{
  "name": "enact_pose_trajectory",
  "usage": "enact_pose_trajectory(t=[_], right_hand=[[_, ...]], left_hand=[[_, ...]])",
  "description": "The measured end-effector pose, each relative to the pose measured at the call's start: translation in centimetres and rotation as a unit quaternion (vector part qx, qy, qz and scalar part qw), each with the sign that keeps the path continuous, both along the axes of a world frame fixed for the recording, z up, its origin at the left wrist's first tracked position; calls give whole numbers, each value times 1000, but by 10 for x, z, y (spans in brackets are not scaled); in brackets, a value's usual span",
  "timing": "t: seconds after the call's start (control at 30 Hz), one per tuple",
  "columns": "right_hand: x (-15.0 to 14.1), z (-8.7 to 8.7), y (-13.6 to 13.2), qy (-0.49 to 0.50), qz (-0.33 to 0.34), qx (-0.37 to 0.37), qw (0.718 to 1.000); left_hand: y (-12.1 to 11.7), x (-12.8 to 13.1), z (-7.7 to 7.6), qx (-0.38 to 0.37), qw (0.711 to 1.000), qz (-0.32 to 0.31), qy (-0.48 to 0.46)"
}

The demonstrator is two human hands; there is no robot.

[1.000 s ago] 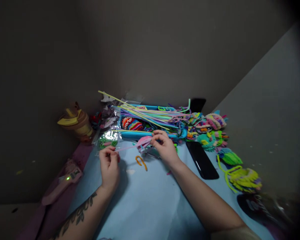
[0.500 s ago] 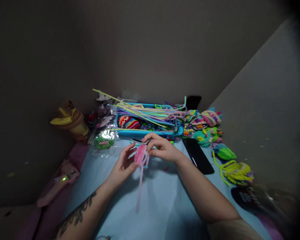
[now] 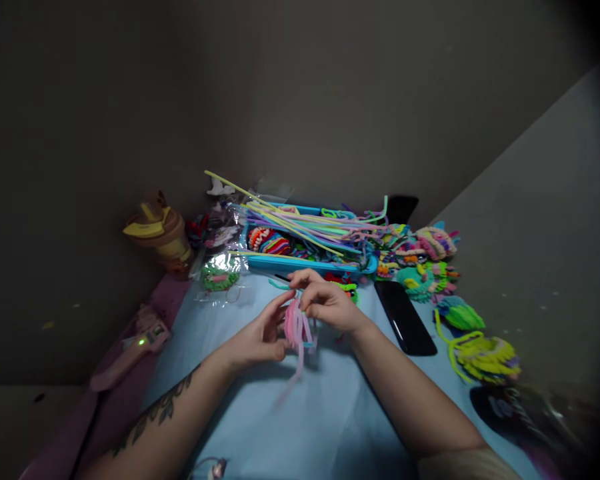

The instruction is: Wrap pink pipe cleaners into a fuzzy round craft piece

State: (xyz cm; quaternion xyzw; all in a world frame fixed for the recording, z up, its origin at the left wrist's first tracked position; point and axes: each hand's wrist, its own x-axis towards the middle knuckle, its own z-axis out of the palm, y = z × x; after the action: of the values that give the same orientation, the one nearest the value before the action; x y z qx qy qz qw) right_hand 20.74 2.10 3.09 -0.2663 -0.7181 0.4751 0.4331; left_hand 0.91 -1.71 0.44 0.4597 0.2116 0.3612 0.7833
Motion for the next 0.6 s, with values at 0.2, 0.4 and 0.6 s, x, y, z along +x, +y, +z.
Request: enact_pose_trajectory(t=[0.2, 0.4, 0.6], right_hand=[[-8, -5, -4, -24, -7, -24, 999], [-20, -3, -12, 12, -119, 22, 993], [-23, 10, -20, -81, -151, 71, 983]], left_hand=[[-1, 1, -2, -12, 999, 38, 24], [6, -2, 0, 15, 980, 188, 63], [9, -2, 3, 66, 956, 262, 116]])
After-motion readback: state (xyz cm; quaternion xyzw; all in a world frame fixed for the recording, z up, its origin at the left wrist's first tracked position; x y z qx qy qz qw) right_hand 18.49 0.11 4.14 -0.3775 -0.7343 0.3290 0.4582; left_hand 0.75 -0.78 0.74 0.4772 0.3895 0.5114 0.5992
